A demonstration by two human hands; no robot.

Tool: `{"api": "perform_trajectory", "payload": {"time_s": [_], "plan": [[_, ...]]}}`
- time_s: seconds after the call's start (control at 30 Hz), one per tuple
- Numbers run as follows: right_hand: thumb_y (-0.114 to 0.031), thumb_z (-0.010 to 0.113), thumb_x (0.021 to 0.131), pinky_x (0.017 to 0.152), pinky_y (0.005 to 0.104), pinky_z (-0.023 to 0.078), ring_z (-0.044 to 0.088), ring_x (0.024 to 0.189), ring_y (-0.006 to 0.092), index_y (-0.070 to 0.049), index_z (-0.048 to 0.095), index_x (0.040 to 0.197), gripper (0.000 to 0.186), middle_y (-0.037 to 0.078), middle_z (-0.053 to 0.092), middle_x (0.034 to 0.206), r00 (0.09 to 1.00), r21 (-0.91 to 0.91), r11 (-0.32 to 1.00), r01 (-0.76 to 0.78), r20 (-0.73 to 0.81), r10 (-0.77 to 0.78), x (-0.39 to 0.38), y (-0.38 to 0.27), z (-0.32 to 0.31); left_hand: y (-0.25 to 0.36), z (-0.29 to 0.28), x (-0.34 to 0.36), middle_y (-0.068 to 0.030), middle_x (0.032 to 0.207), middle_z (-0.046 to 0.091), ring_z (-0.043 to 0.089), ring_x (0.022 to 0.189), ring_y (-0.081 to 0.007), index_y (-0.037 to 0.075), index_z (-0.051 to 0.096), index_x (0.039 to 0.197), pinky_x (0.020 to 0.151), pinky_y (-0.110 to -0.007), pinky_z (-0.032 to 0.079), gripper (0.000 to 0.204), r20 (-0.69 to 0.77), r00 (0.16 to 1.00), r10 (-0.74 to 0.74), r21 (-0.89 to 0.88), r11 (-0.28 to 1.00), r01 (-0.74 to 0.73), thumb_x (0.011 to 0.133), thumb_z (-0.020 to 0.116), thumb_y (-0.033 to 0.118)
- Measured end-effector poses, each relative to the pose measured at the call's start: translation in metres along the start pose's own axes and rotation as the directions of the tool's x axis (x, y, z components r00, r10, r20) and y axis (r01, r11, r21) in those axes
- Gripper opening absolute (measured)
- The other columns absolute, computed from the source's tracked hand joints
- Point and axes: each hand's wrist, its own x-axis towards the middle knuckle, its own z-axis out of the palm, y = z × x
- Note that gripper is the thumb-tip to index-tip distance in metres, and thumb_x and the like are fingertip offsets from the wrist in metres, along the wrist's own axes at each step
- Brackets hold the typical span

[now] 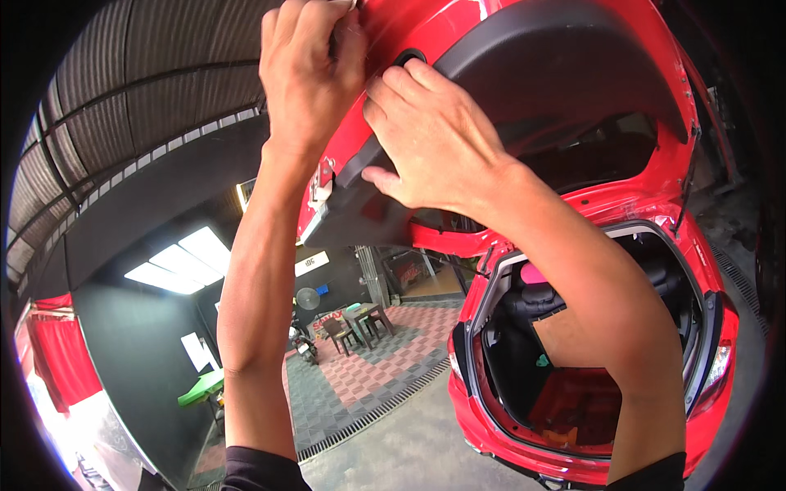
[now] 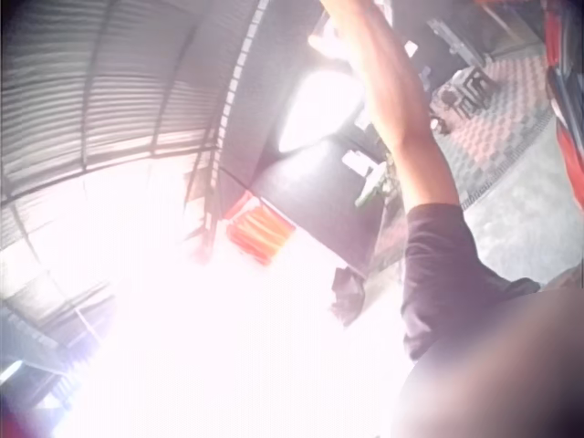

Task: The person sands the inner surface of a red car trunk lid using a sanding pad. They work along the edges and around the latch area, then close the trunk and walk away while holding the sanding pad.

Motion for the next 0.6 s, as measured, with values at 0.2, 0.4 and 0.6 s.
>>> {"api": "perform_trajectory", "payload": {"time_s": [0.2, 0.4, 0.6], "plan": [[-0.055, 0.083, 0.083, 0.109, 0.0406, 0.047, 0.062, 0.113, 0.0261, 0.001, 0.077, 0.106, 0.061, 0.012, 0.072, 0.115, 0.995, 0.145, 0.989, -0.026, 0.096, 0.012, 0.002, -0.017, -0.006, -0.022, -0.045, -0.087, -0.0109, 0.102, 0.073, 0.068, 0.093, -0.0302, 0.005, 0.073, 0.108, 0.082, -0.041, 0.055, 0.018, 0.127, 0.989, -0.08, 0.182, 0.982, 0.056, 0.094, 0.08, -0.004], [-0.053, 0.08, 0.085, 0.106, 0.0363, 0.045, 0.062, 0.11, 0.0203, -0.004, 0.081, 0.106, 0.054, 0.005, 0.073, 0.107, 0.998, 0.057, 0.998, 0.037, -0.043, -0.034, -0.006, 0.0, 0.008, -0.028, -0.04, -0.086, -0.0125, 0.101, 0.069, 0.065, 0.091, -0.0336, 0.006, 0.072, 0.11, 0.084, -0.043, 0.053, 0.019, 0.157, 0.984, -0.08, 0.13, 0.99, 0.059, 0.095, 0.077, -0.004], [-0.057, 0.079, 0.087, 0.115, 0.0412, 0.042, 0.061, 0.118, 0.0229, -0.002, 0.077, 0.113, 0.061, 0.008, 0.072, 0.117, 1.0, 0.057, 0.998, 0.016, -0.002, -0.016, 0.003, 0.0, 0.0, -0.029, -0.207, -0.295, -0.0199, 0.105, 0.066, 0.063, 0.102, -0.0434, 0.002, 0.065, 0.11, 0.093, -0.051, 0.05, 0.018, 0.196, 0.805, -0.56, 0.489, 0.767, 0.415, 0.094, 0.071, -0.004]]}}
